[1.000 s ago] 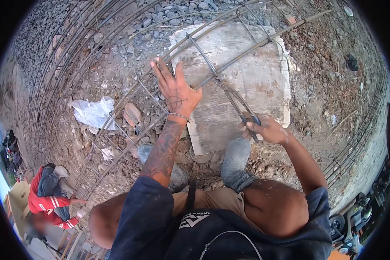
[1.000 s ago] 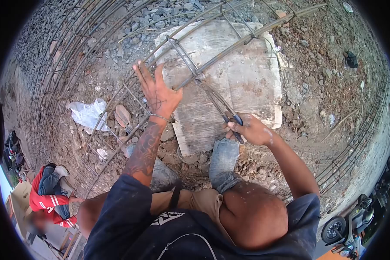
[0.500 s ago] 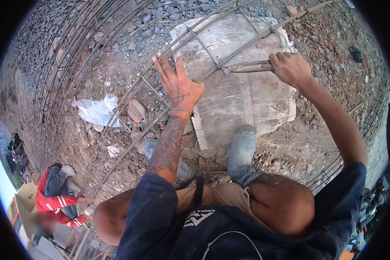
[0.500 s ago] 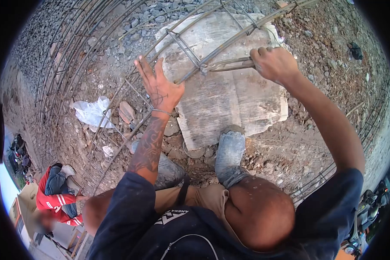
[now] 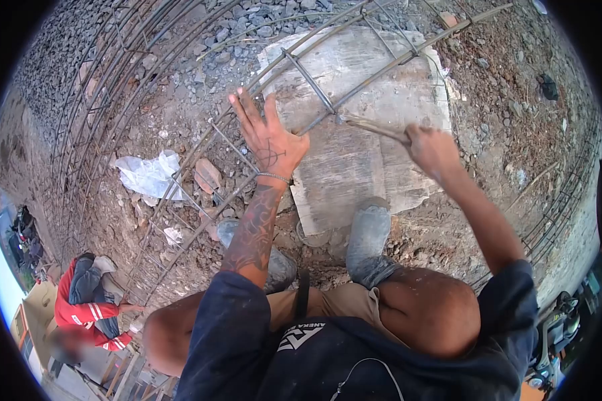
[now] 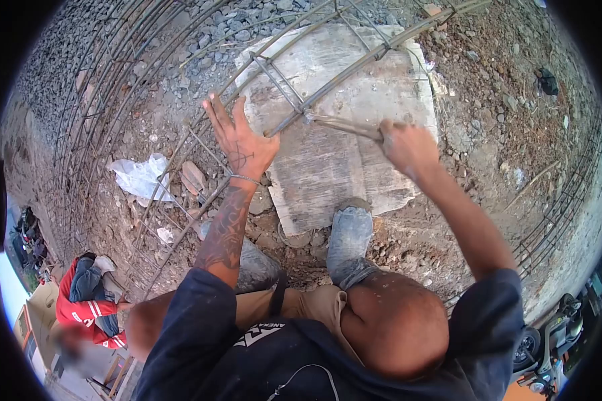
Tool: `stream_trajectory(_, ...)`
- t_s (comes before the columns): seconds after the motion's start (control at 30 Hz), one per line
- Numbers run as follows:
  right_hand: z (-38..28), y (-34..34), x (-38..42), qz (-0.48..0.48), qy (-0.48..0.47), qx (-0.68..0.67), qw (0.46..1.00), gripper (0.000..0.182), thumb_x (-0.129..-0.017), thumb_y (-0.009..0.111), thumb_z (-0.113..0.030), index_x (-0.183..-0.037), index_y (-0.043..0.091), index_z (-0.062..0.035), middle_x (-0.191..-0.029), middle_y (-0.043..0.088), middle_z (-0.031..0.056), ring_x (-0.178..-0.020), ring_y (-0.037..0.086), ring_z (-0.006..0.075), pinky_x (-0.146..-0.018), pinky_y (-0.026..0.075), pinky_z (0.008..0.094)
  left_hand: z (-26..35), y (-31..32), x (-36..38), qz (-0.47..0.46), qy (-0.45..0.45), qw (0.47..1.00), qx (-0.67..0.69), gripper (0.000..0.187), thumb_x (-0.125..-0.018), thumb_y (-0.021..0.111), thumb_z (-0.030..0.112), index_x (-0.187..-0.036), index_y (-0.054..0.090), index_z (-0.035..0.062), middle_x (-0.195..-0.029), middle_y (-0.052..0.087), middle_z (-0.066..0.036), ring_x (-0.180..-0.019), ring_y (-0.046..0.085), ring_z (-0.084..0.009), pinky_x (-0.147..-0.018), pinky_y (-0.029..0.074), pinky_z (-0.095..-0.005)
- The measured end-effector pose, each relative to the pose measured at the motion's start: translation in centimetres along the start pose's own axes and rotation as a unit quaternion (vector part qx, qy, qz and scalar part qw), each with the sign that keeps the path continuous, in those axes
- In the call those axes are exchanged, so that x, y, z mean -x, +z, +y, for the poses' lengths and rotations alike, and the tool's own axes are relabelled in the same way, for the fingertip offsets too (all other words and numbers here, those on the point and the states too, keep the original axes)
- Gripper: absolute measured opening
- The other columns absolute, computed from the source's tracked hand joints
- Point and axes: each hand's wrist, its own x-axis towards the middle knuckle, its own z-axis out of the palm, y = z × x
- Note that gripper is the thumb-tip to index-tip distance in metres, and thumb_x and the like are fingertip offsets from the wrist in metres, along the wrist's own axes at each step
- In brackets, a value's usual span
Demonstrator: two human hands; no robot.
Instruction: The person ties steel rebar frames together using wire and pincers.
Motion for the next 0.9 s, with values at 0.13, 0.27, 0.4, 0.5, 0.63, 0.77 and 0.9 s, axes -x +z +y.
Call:
stream_trajectory(0.13,-0.7,-1.7,-0.7,-0.016,-0.002,0.09,0.996,0.047,-0.097,0.038,-0.049,-0.071,0.046,-0.0102,-0.052,0.04,-0.0023,-0.038,0.039,0.0092,-0.032,0.034,0.0231,-0.7,0.0,0.0,-0.008,-0.022,1.0,0.015,0.082,-0.056,0.081,0.029,-0.127,0.046,0.0092,-0.149,0.015,-0.025,-0.14,0.007,-0.0433,-0.106,0.026,-0.0581)
stream_trajectory(0.27,-2.2,-10.4,-2.1,0.087,-0.123,0.514,0.844,0.04,-0.098,0.041,-0.042,-0.078,0.053,-0.0085,-0.054,0.048,0.0022,-0.041,0.046,0.0123,-0.038,0.043,0.0223,-1.0,1.1,0.4,0.041,0.007,0.999,0.018,0.083,-0.056,0.081,0.029,-0.129,0.045,0.0104,-0.148,0.017,-0.025,-0.14,0.009,-0.0433,-0.105,0.026,-0.0586)
stream_trajectory(0.4,2.3,-2.8,-3.4,0.222,-0.023,0.366,0.904,0.018,-0.097,0.046,-0.021,-0.093,0.057,-0.0086,-0.058,0.05,0.0035,-0.039,0.039,0.0118,-0.039,0.041,0.0325,-0.6,0.6,0.2,0.03,-0.011,0.999,0.024,0.081,-0.055,0.081,0.027,-0.127,0.047,0.0099,-0.148,0.018,-0.025,-0.14,0.009,-0.043,-0.103,0.028,-0.0573)
stream_trajectory(0.5,0.1,-2.7,-1.7,0.114,-0.025,0.267,0.956,0.023,-0.096,0.049,-0.025,-0.088,0.057,-0.0049,-0.057,0.053,0.0073,-0.044,0.046,0.0157,-0.046,0.043,0.0353,-0.6,0.3,0.0,0.025,-0.027,0.999,0.025,0.08,-0.055,0.081,0.026,-0.125,0.048,0.0097,-0.148,0.017,-0.025,-0.14,0.009,-0.0431,-0.103,0.029,-0.0572)
stream_trajectory(0.63,1.4,-5.1,-2.3,0.154,-0.176,0.355,0.905,0.036,-0.094,0.051,-0.031,-0.085,0.058,0.0032,-0.061,0.059,0.018,-0.06,0.062,0.0325,-0.058,0.047,0.0413,-0.1,0.1,0.0,0.013,-0.041,0.999,0.029,0.079,-0.055,0.081,0.026,-0.125,0.048,0.0079,-0.148,0.014,-0.025,-0.141,0.007,-0.042,-0.102,0.029,-0.0558)
stream_trajectory(0.77,1.4,-3.1,-2.5,0.131,-0.169,0.254,0.943,0.035,-0.094,0.051,-0.029,-0.105,0.059,0.0038,-0.07,0.063,0.0199,-0.071,0.063,0.0398,-0.066,0.049,0.043,0.1,-0.2,0.1,-0.002,-0.051,0.998,0.039,0.078,-0.056,0.081,0.023,-0.125,0.048,0.0073,-0.15,0.011,-0.025,-0.141,0.004,-0.0426,-0.102,0.029,-0.0561)
stream_trajectory(0.9,3.0,-2.6,-4.2,0.151,-0.208,0.235,0.938,0.035,-0.094,0.051,-0.027,-0.111,0.056,0.0029,-0.093,0.062,0.0252,-0.087,0.061,0.041,-0.077,0.048,0.0423,0.1,-0.4,-0.1,-0.014,-0.067,0.997,0.041,0.077,-0.056,0.081,0.022,-0.124,0.05,0.0073,-0.15,0.008,-0.025,-0.141,0.003,-0.0431,-0.102,0.029,-0.0565)
